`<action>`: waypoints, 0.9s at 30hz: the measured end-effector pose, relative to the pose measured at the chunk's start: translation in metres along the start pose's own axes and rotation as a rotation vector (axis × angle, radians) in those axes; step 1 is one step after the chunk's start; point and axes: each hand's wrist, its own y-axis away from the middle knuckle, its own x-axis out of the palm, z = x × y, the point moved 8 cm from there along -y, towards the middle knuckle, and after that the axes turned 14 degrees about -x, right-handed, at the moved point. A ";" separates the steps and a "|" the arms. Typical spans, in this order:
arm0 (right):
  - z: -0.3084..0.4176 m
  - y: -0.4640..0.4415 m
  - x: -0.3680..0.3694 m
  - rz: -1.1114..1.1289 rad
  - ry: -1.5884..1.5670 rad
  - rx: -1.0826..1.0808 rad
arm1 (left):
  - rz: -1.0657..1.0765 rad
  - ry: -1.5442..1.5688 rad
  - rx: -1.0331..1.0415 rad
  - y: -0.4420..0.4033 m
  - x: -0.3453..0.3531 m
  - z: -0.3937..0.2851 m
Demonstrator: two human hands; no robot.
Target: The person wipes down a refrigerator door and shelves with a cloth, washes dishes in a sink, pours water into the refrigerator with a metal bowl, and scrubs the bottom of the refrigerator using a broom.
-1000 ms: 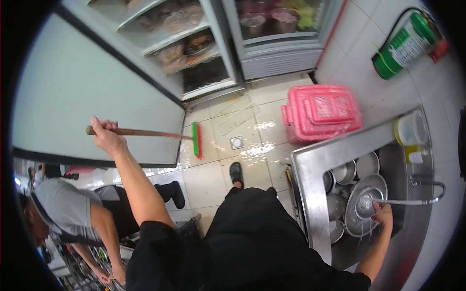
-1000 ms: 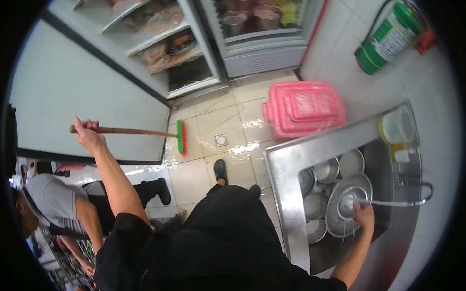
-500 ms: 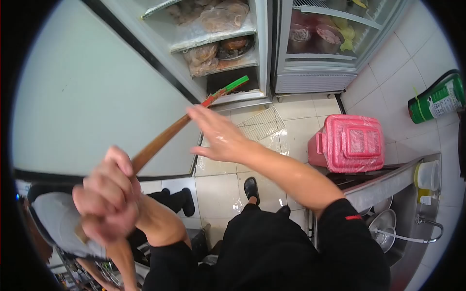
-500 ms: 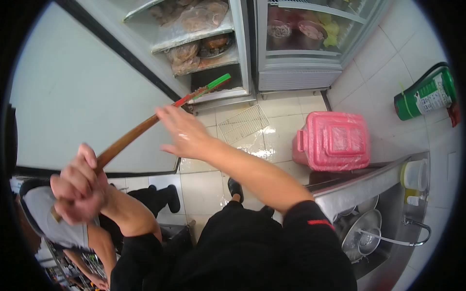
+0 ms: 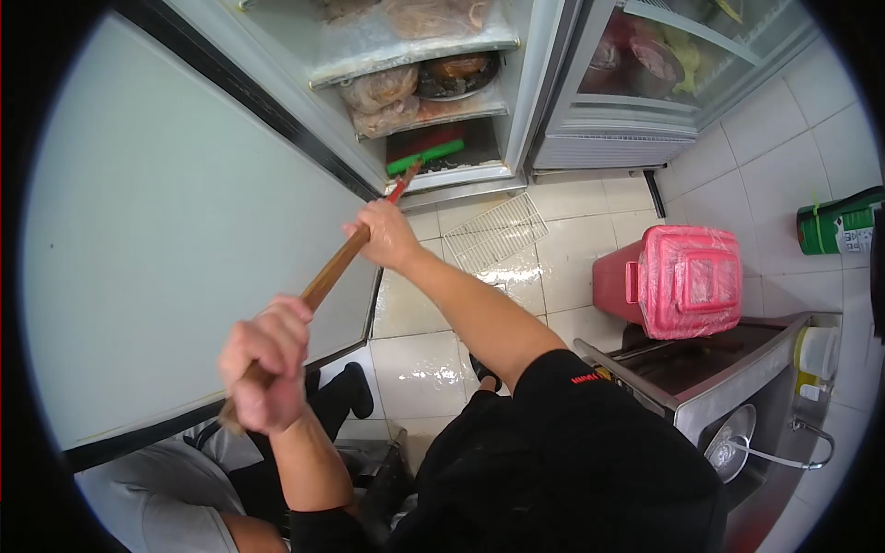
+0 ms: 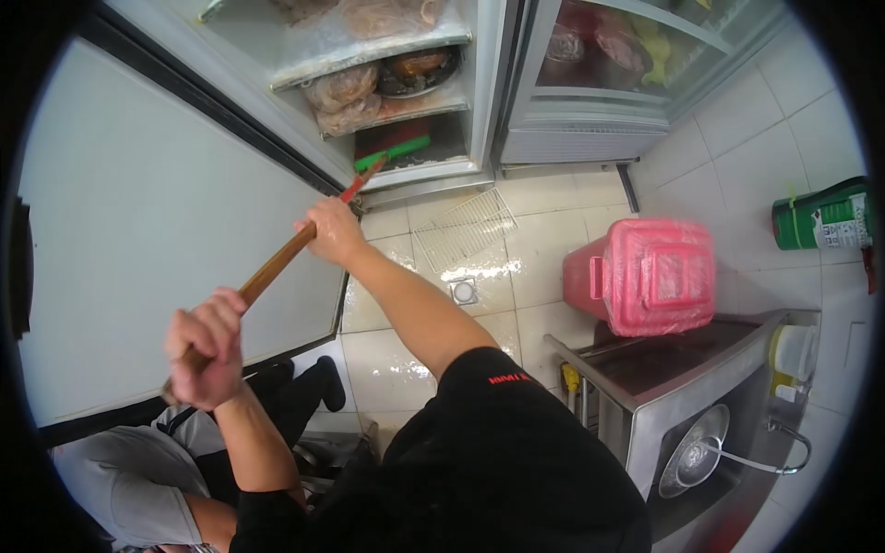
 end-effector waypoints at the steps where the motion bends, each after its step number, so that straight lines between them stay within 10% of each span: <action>1: 0.018 -0.004 -0.006 -0.048 -0.017 -0.026 | -0.001 0.005 0.001 -0.001 0.000 -0.021; 7: 0.102 -0.058 -0.053 0.053 -0.011 -0.158 | 0.235 -0.074 0.191 0.007 0.024 -0.130; 15: -0.083 0.035 -0.072 -0.013 0.229 -0.028 | -0.003 -0.071 0.073 -0.001 0.078 0.072; 23: 0.102 -0.012 -0.103 -0.023 0.017 -0.200 | 0.267 -0.062 0.182 0.028 0.065 -0.123; 27: 0.014 -0.015 -0.093 -0.046 0.122 -0.179 | -0.036 -0.394 0.033 0.029 0.054 -0.002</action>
